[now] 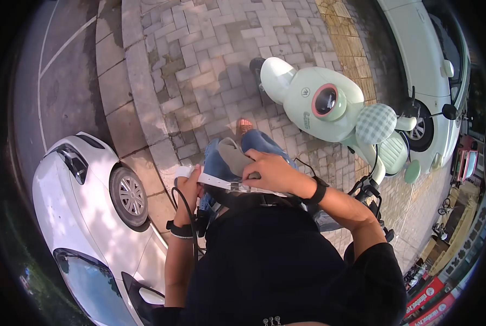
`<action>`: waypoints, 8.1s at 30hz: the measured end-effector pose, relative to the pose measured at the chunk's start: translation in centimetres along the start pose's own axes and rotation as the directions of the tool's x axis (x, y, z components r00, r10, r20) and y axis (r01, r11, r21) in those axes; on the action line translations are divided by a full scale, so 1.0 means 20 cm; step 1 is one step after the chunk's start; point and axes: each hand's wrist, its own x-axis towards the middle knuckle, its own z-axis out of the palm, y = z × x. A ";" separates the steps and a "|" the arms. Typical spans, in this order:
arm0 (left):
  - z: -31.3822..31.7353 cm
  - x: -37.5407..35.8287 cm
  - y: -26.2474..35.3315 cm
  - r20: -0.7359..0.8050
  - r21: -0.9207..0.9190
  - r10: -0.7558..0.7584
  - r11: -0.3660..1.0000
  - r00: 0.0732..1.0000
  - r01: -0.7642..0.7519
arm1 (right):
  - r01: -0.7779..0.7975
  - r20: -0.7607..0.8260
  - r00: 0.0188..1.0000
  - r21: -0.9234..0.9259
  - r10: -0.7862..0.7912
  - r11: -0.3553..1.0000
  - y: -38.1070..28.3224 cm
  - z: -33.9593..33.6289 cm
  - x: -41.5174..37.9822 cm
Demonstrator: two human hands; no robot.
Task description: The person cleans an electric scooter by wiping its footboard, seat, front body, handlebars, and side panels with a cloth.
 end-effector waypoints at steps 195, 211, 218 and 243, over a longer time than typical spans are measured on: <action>1.57 3.17 -1.43 0.589 -0.398 0.519 0.854 0.620 -0.336 | 0.034 -0.869 -0.026 0.494 0.495 0.869 3.16 1.24 0.96; 1.54 3.20 -1.38 0.563 -0.422 0.533 0.843 0.631 -0.335 | -0.329 -0.893 -0.214 0.447 0.395 0.832 3.61 1.55 0.63; 1.64 3.32 -1.44 0.553 -0.453 0.525 0.841 0.646 -0.296 | -0.744 -0.795 -0.125 -0.320 -0.593 0.586 3.09 1.27 0.41; 1.65 3.10 -1.43 0.475 -0.340 0.601 0.799 0.643 -0.495 | -0.573 -0.344 0.589 -0.816 -0.731 -0.079 3.15 1.01 0.40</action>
